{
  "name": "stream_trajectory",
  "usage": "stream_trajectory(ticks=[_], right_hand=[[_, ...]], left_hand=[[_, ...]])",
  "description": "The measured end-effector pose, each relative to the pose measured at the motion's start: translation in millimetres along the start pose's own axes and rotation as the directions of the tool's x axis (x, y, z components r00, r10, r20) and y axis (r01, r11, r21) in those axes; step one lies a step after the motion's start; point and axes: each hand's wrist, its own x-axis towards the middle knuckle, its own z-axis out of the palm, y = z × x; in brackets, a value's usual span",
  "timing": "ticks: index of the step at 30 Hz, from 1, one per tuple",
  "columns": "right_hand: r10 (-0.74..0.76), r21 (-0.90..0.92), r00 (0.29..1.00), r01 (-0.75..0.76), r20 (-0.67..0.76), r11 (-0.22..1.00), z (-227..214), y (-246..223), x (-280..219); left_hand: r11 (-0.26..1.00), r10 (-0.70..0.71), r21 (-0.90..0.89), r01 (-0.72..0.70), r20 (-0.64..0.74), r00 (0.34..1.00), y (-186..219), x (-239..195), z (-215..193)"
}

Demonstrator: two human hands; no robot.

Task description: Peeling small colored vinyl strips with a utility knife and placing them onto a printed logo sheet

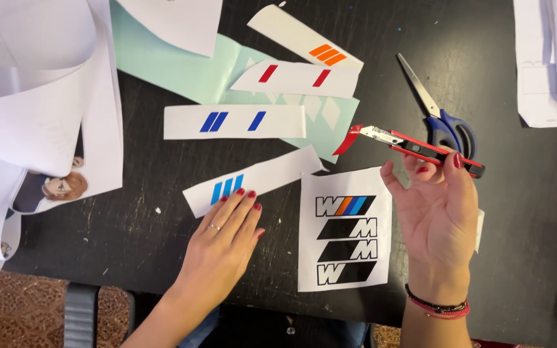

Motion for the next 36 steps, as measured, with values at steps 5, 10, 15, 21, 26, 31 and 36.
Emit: stream_trajectory(ticks=[5,10,15,21,26,31,36], right_hand=[[0.09,-0.083,0.989,-0.101,-0.118,0.991,-5.1,13.2,-16.6],[0.291,-0.241,0.91,-0.365,-0.294,0.899,-4.2,50.2,-20.2],[0.389,-0.318,0.886,-0.456,-0.252,0.831,6.2,76.1,-30.3],[0.345,-0.406,0.897,-0.434,-0.275,0.804,7.1,82.1,-26.4],[0.335,-0.227,0.879,-0.422,-0.34,0.878,-15.2,72.9,-26.1],[0.328,-0.14,0.826,-0.432,-0.459,0.891,-33.9,61.6,-23.5],[0.325,-0.089,0.842,-0.398,-0.43,0.913,-30.2,65.3,-27.6]], left_hand=[[1.0,-0.016,-0.022,0.016,-0.012,1.0,6.5,-23.4,-12.8],[0.999,-0.038,-0.033,0.037,-0.038,0.999,-3.9,-41.7,-12.4],[1.0,-0.028,-0.007,0.027,-0.19,0.981,-7.9,-43.1,-1.7],[0.999,-0.038,-0.046,0.029,-0.201,0.979,-10.8,-48.1,4.8],[0.998,-0.046,-0.049,0.037,-0.213,0.976,-9.9,-40.7,-3.3],[0.996,0.025,-0.079,-0.044,-0.222,0.975,-17.2,-14.9,-5.3],[0.987,0.143,0.062,-0.149,0.081,0.986,-25.2,-1.3,25.3]])
